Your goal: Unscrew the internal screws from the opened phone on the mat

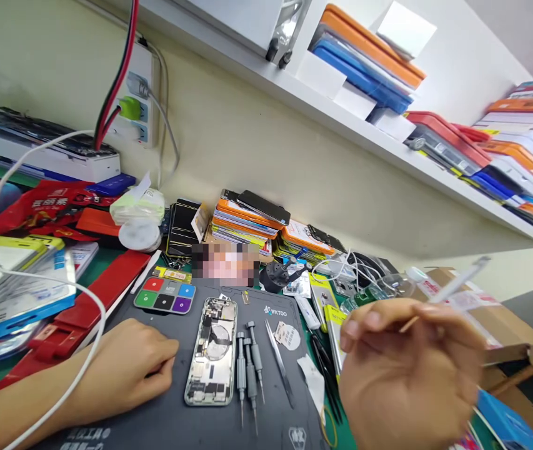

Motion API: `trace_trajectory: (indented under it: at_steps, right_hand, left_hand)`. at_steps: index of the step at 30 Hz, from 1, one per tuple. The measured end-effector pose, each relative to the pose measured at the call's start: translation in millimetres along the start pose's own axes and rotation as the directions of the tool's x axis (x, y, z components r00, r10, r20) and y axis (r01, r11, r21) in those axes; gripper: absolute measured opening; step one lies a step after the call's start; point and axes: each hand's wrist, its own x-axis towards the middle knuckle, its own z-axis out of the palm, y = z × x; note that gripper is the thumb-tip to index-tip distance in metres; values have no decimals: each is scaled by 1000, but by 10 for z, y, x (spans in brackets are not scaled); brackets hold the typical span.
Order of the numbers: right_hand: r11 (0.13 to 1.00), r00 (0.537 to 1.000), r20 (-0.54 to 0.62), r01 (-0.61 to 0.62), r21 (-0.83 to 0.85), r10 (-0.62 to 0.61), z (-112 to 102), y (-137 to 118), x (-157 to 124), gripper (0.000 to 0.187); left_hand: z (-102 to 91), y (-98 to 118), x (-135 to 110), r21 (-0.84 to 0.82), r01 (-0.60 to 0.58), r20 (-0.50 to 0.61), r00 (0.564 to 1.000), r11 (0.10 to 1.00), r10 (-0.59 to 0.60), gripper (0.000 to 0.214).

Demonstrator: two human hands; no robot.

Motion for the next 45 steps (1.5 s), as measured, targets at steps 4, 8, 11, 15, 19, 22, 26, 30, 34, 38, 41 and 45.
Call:
trace_trajectory:
  at_steps: [4, 8, 11, 15, 19, 22, 26, 30, 34, 38, 41, 45]
  right_hand:
    - [997, 994, 90, -65, -42, 68, -96, 426, -248, 10]
    - [963, 954, 149, -243, -116, 259, -281, 788, -488, 9]
    - [898, 879, 190, -413, -154, 437, -328, 894, -620, 15]
    - [796, 776, 179, -588, -139, 605, -321, 933, -695, 15]
    - [690, 672, 172, -719, -85, 721, -314, 994, -720, 15]
    - [631, 610, 196, -773, -69, 768, -298, 1020, -744, 15]
    - [616, 592, 211, -785, -69, 778, -273, 996, -770, 16]
    - [627, 594, 239, -775, -87, 768, -265, 968, -796, 18]
    - [640, 593, 274, -758, -124, 757, -267, 952, -822, 20]
    - [636, 568, 318, -751, -176, 759, -272, 910, -825, 19]
    - [642, 558, 356, -743, -188, 750, -257, 887, -821, 19]
    - [644, 550, 375, -740, -197, 747, -236, 900, -823, 20]
  left_hand:
    - [3, 2, -5, 9, -9, 28, 1000, 1000, 9, 19]
    - [17, -13, -28, 10, -37, 22, 999, 999, 37, 20]
    - [28, -32, -50, -15, -56, -16, 998, 998, 56, 21]
    - [26, -47, -72, -35, -83, -33, 996, 996, 82, 22]
    - [6, -45, -73, -14, -95, -45, 994, 995, 95, 23]
    - [-25, -35, -56, 1, -117, -68, 991, 993, 117, 24]
    - [-59, -23, -35, 12, -132, -80, 988, 991, 132, 26]
    - [-63, -25, -37, 22, -126, -67, 990, 992, 127, 26]
    - [-57, -26, -41, 10, -112, -55, 992, 994, 113, 25]
    - [-47, -28, -36, -2, -88, -37, 995, 996, 88, 25]
    - [-36, -36, -35, -1, -78, -27, 997, 997, 78, 24]
    - [-28, -41, -43, -4, -74, -16, 997, 997, 74, 23]
